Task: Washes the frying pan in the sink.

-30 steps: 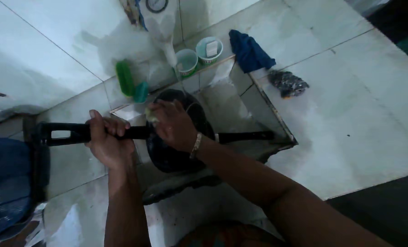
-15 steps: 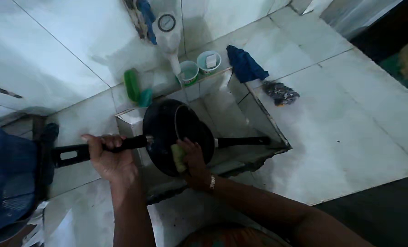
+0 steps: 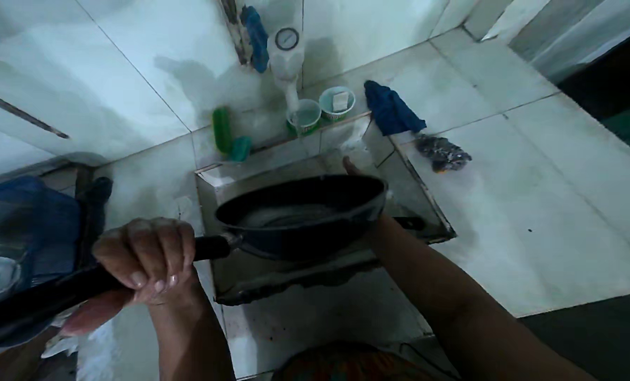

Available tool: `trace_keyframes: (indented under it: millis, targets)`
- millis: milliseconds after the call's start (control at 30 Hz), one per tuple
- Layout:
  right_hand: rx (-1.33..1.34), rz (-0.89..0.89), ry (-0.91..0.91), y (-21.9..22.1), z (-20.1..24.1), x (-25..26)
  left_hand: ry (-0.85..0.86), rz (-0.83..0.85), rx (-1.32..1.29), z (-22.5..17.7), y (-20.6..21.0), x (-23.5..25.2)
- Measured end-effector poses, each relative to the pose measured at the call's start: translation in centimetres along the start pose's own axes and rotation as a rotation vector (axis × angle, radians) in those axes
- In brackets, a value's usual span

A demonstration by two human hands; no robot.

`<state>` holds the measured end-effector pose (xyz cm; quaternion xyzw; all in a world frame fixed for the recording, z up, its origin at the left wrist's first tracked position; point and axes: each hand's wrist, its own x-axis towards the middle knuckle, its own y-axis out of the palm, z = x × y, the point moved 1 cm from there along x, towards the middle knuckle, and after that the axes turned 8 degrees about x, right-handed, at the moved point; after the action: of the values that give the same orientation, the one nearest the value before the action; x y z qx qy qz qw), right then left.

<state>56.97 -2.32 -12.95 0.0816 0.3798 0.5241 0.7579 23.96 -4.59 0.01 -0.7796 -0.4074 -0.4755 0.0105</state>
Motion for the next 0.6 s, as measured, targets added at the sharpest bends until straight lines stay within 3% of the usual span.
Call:
trace_keyframes:
  millis: [133, 200, 267, 367, 600]
  targets:
    - [-0.185, -0.024, 0.054, -4.4, -2.3, 0.0, -0.120, -0.454, 0.414, 2.5, -0.2, -0.9]
    - [-0.250, -0.084, 0.079, -4.9, -3.1, 0.1, -0.240, -0.847, 0.390, 3.8, -0.7, -1.4]
    - [-0.262, -0.177, 0.076, -4.8, -3.7, 0.9, -0.309, -1.117, 0.339, 5.0, -1.9, -2.3]
    - [-0.326, -0.319, 0.058, -5.8, -4.7, 3.2, -0.317, -1.207, 0.308, 7.0, -3.7, -4.1]
    - [-0.477, -0.449, -0.061, -4.9, -3.1, 5.2, -0.307, -1.145, 0.323, 8.2, -5.2, -5.5]
